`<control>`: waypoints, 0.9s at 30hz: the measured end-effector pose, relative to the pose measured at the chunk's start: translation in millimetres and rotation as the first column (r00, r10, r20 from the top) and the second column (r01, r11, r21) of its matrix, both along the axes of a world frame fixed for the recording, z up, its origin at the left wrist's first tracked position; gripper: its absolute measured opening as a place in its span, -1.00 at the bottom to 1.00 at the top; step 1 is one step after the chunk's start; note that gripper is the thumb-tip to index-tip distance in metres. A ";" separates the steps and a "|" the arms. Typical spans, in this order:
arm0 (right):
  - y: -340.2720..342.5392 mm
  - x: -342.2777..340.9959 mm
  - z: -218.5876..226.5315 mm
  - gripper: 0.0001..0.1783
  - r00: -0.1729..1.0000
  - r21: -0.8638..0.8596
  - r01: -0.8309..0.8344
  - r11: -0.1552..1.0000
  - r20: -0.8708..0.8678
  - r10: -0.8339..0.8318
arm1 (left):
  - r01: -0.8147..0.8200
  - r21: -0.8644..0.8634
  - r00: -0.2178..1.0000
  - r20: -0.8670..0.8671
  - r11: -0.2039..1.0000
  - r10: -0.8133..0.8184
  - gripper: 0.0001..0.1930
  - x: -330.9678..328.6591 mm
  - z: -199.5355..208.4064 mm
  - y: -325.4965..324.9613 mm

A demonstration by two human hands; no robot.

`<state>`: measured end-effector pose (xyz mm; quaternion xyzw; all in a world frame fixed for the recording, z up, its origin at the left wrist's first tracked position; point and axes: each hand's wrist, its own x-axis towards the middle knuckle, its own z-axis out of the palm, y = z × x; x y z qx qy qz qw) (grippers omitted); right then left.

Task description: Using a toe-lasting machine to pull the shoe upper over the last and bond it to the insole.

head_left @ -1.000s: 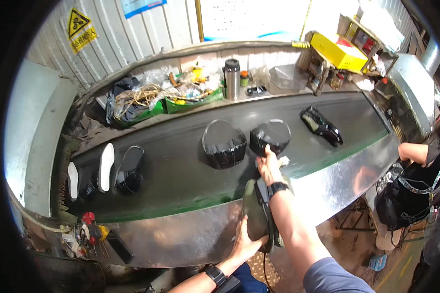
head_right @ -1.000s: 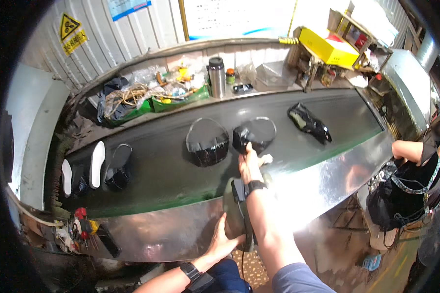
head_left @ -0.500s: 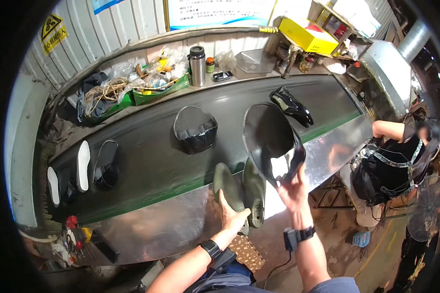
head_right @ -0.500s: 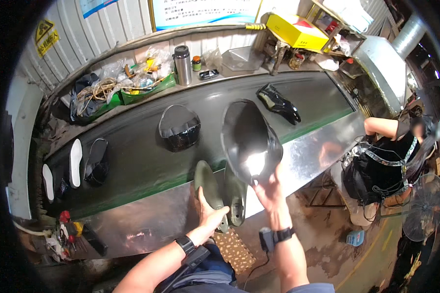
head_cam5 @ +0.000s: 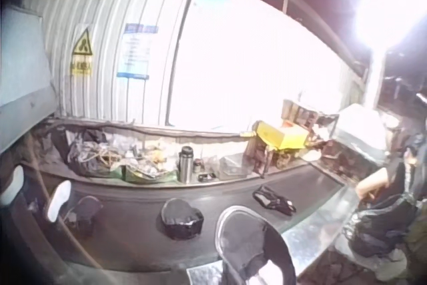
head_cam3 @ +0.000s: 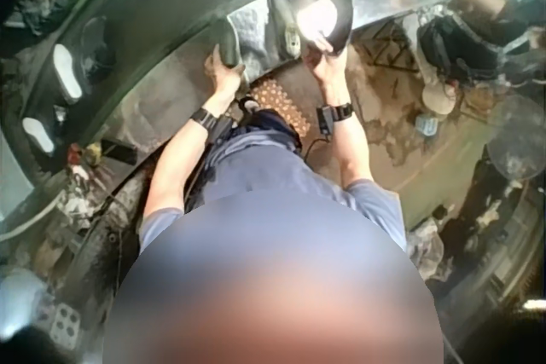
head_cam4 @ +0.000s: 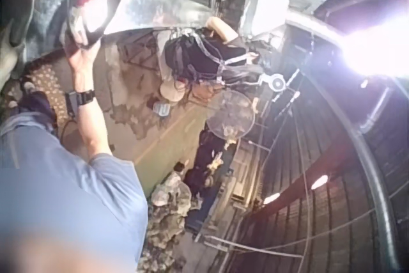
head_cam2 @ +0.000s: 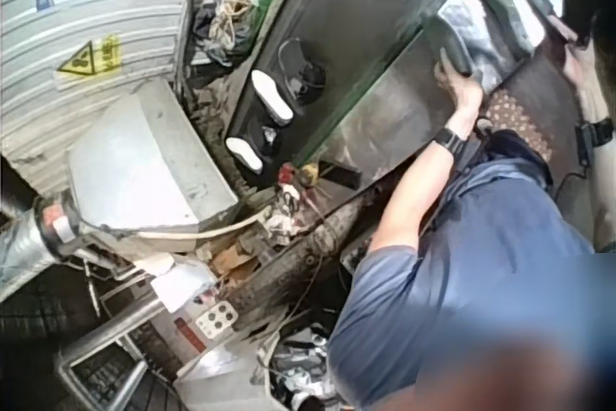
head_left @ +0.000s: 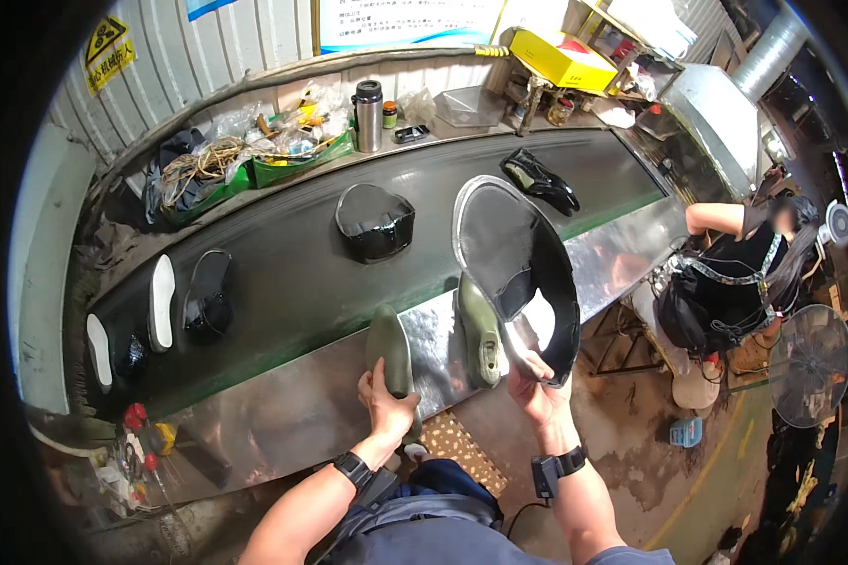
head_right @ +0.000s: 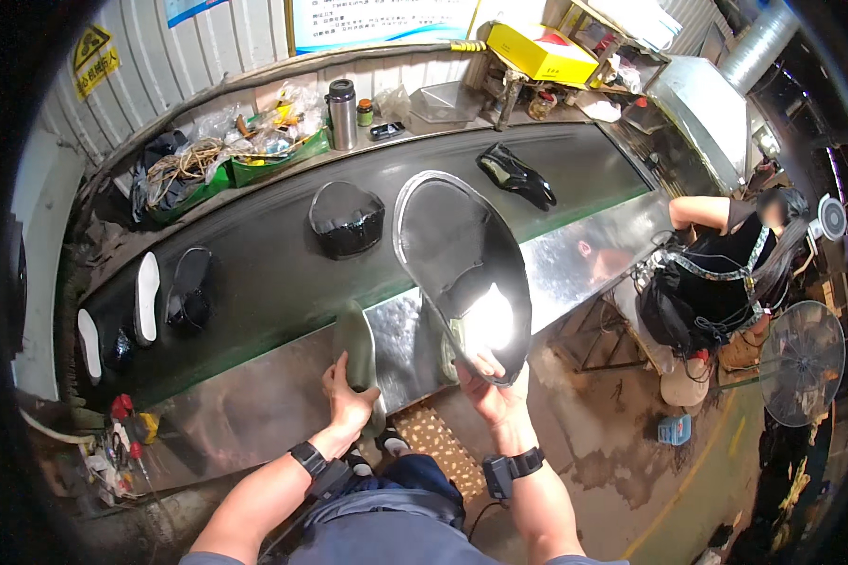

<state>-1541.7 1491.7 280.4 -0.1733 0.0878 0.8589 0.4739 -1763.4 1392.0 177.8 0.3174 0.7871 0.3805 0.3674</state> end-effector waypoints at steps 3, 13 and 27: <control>-4.4 8.6 6.0 -0.64 0.923 0.151 0.097 0.984 0.356 -0.146 | -0.028 -0.047 0.997 0.065 0.999 0.031 -0.04 3.2 0.3 5.3; -52.0 56.8 -14.5 -0.72 -0.121 0.348 -0.823 0.448 0.663 -0.739 | 0.028 -0.021 0.297 0.955 0.999 0.012 -0.23 -1.0 35.7 156.3; -36.3 -7.8 -132.3 -0.29 -0.340 0.430 -0.771 0.469 0.345 -0.875 | 0.577 0.187 0.803 -0.308 0.795 -0.510 -0.68 25.8 -26.4 303.8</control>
